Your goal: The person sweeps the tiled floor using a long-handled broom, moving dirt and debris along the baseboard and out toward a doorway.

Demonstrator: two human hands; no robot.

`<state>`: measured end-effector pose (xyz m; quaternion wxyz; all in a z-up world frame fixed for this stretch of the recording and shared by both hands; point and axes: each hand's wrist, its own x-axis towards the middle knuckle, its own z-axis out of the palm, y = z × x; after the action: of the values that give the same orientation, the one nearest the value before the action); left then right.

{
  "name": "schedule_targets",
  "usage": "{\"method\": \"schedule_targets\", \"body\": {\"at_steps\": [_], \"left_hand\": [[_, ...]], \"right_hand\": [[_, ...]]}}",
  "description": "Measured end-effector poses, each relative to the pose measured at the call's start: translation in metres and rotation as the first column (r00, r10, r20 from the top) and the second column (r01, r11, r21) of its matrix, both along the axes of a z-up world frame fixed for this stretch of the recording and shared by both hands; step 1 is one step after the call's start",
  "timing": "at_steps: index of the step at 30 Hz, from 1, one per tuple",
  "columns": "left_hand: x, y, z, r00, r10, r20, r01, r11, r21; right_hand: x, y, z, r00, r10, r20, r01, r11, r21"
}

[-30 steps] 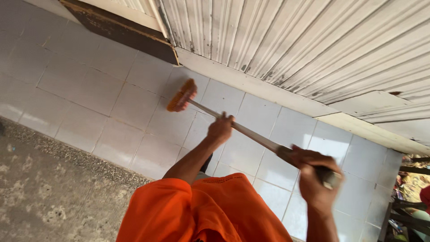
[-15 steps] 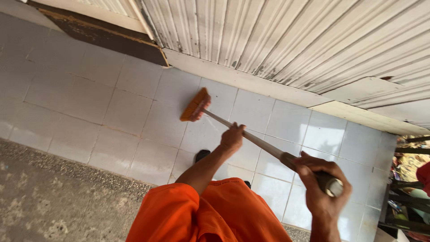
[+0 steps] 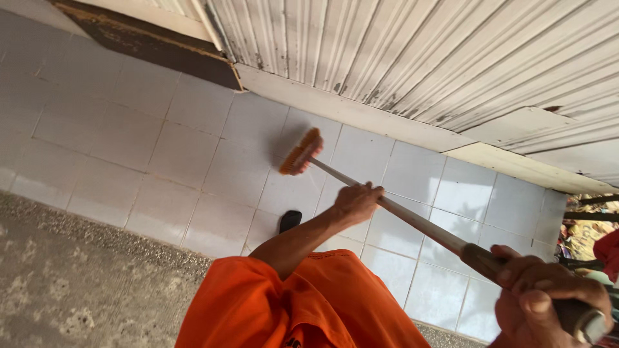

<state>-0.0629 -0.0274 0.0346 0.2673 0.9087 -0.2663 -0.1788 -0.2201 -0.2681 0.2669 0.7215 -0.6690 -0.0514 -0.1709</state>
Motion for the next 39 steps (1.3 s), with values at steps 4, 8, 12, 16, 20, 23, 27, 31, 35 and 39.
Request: {"method": "schedule_targets", "body": {"at_steps": [4, 8, 12, 16, 20, 23, 27, 31, 35, 39], "left_hand": [[0.011, 0.072, -0.033, 0.976, 0.216, -0.002, -0.215, 0.976, 0.041], [0.022, 0.143, -0.082, 0.859, 0.497, -0.121, -0.476, 0.864, 0.166], [0.02, 0.166, -0.129, 0.813, 0.58, -0.045, -0.566, 0.806, 0.173], [0.007, 0.132, -0.137, 0.859, 0.508, -0.065, -0.495, 0.856, 0.149], [-0.009, 0.055, -0.111, 0.943, 0.328, -0.06, -0.325, 0.944, 0.053], [-0.023, -0.002, -0.083, 0.986, 0.168, -0.022, -0.168, 0.985, -0.039], [-0.031, -0.039, -0.041, 1.0, 0.006, -0.008, -0.007, 0.994, -0.109], [-0.03, -0.028, -0.007, 0.995, -0.066, -0.072, 0.06, 0.995, -0.084], [-0.02, 0.025, -0.013, 0.998, 0.06, -0.016, -0.06, 0.998, -0.013], [0.004, 0.099, -0.045, 0.943, 0.33, -0.048, -0.33, 0.944, 0.002]], "right_hand": [[0.037, 0.059, -0.04, 0.998, 0.04, 0.05, -0.045, 0.994, 0.101], [0.077, 0.123, -0.076, 0.986, 0.166, 0.009, -0.166, 0.984, 0.07], [0.087, 0.151, -0.098, 0.971, 0.23, -0.062, -0.228, 0.973, 0.037], [0.075, 0.129, -0.081, 0.986, 0.102, -0.132, -0.108, 0.993, -0.042], [0.047, 0.089, -0.033, 0.987, -0.116, -0.112, 0.106, 0.99, -0.096], [0.021, 0.068, -0.001, 0.973, -0.208, -0.1, 0.191, 0.968, -0.163], [-0.002, 0.034, 0.014, 0.963, -0.269, -0.029, 0.259, 0.948, -0.186], [-0.002, 0.028, -0.006, 0.938, -0.345, -0.018, 0.338, 0.927, -0.162], [0.019, 0.045, -0.024, 0.915, -0.396, -0.072, 0.383, 0.912, -0.145], [0.049, 0.081, -0.049, 0.972, -0.215, -0.093, 0.209, 0.976, -0.066]]}}
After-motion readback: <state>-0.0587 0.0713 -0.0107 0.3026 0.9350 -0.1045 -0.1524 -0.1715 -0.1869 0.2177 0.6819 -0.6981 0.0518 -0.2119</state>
